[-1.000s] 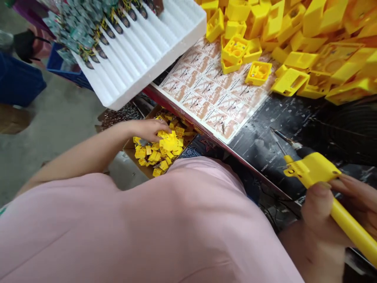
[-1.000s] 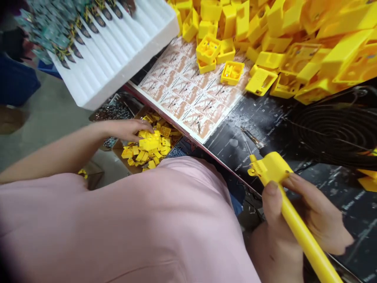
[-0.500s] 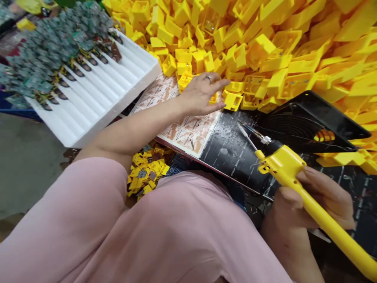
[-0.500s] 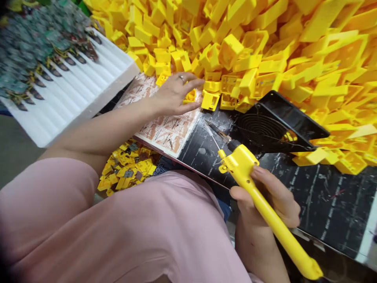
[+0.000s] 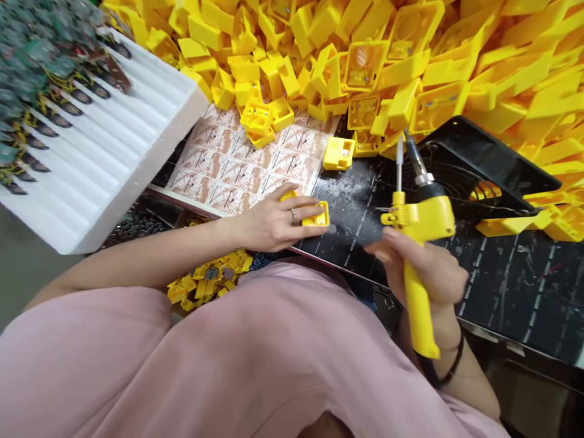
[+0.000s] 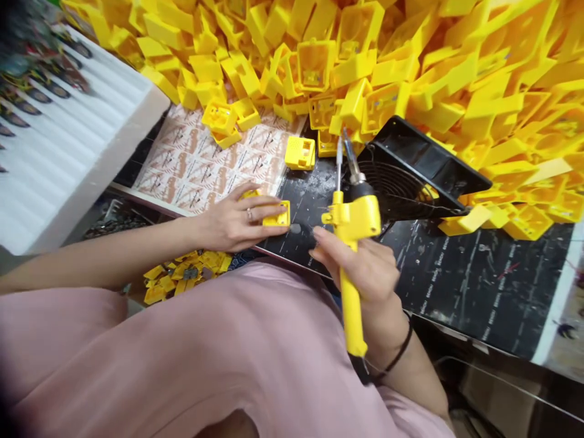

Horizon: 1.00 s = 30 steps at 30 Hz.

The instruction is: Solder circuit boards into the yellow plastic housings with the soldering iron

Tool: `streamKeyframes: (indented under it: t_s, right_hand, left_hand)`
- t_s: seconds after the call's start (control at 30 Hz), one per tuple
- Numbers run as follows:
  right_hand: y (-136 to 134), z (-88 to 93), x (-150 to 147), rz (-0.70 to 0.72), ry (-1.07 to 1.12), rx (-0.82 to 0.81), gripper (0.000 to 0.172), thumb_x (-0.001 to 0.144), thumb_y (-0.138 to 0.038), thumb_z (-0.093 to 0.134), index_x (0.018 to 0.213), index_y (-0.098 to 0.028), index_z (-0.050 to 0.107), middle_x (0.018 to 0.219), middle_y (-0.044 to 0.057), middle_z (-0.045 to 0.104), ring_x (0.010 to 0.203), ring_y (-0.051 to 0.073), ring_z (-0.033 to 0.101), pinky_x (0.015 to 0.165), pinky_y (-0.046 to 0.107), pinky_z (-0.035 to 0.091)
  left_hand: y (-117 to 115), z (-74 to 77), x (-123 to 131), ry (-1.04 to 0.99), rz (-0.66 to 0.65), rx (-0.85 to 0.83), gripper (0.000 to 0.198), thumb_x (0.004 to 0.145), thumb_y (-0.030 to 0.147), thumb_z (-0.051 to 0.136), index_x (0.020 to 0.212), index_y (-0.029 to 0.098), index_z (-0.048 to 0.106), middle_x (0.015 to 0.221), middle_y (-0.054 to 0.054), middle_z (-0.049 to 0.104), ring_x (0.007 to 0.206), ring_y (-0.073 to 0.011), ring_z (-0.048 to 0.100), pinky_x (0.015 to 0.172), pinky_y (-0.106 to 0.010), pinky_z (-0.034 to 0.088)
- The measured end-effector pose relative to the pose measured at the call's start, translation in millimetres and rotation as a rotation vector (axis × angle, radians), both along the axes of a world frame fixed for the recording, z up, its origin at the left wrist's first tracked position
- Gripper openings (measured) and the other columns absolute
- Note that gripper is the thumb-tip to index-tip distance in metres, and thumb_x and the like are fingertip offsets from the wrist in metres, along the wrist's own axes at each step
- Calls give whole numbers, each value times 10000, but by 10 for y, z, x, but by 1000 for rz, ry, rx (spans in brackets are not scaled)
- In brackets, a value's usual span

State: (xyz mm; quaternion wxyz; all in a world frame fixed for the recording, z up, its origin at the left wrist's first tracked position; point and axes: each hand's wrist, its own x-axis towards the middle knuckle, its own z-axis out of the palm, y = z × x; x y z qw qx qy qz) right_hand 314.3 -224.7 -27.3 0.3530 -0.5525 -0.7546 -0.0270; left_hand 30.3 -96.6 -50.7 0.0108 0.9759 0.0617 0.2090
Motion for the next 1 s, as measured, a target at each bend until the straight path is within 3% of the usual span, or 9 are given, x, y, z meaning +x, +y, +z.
streamKeyframes:
  t_s: [0.07,0.17,0.23,0.33,0.47,0.63,0.77,0.9,1.0]
  right_hand:
    - [107,39,-61,130,-35,64,248,953,-172,718,1174,-280,689,777,-40,724,603,109,647,622,223,520]
    - [216,6,-176,227,62,-31,354,909,-334,801,1213,-238,645,963,37,757,784,184,726,738,299,585]
    - [283,-57,-278,271,60,-83,494,882,-485,806,1254,-224,611,985,62,732,857,230,722,805,364,595]
    - [401,-141,-437,345,-64,-91,423,973,-448,703,1302,-218,570,995,60,692,914,228,683,841,372,565]
    - [467,-170,-467,231,-227,7,272,1013,-300,636,1272,-233,592,889,22,640,815,189,605,774,309,495]
    - [262,-88,-297,-70,-314,36,429,957,-517,703,1241,-205,627,780,28,608,664,199,559,633,327,402]
    - [148,29,-209,90,-178,-80,508,935,-575,716,1277,-221,588,873,30,671,701,183,636,696,307,508]
    - [277,30,-121,187,-220,-90,438,960,-431,709,1306,-216,548,1021,65,710,930,236,684,953,414,542]
    - [351,-42,-143,171,-290,-59,319,997,-325,630,1286,-213,555,929,28,696,867,199,674,963,369,540]
  left_hand:
    - [-62,77,-149,68,10,-79,382,1024,275,546,1397,329,606,1527,-77,613,1461,-250,544,1254,-532,370]
    - [-2,158,-336,82,211,-206,597,1006,333,584,1577,368,415,1687,-94,420,1570,-303,402,1291,-587,276]
    - [84,174,-385,68,313,-267,694,1005,416,579,1637,277,329,1689,-150,397,1563,-345,398,1267,-576,321]
    - [172,171,-327,150,319,-311,653,1029,474,518,1582,140,429,1566,-192,541,1469,-336,512,1188,-494,439]
    - [162,177,-181,272,417,-233,536,1019,491,539,1419,145,626,1339,-155,704,1219,-325,671,1031,-457,536]
    - [56,193,-105,295,426,-149,619,960,622,610,1364,158,672,1202,-141,742,1058,-322,706,886,-425,575]
    - [-5,256,-141,362,343,-201,667,989,544,580,1497,113,553,1313,-168,711,1154,-320,681,950,-421,566]
    - [-3,312,-203,362,368,-311,573,1021,439,542,1495,117,549,1317,-138,723,1159,-266,695,1020,-383,552]
    - [-51,314,-146,366,376,-331,544,1018,409,556,1488,136,560,1327,-129,727,1168,-275,698,1015,-396,557]
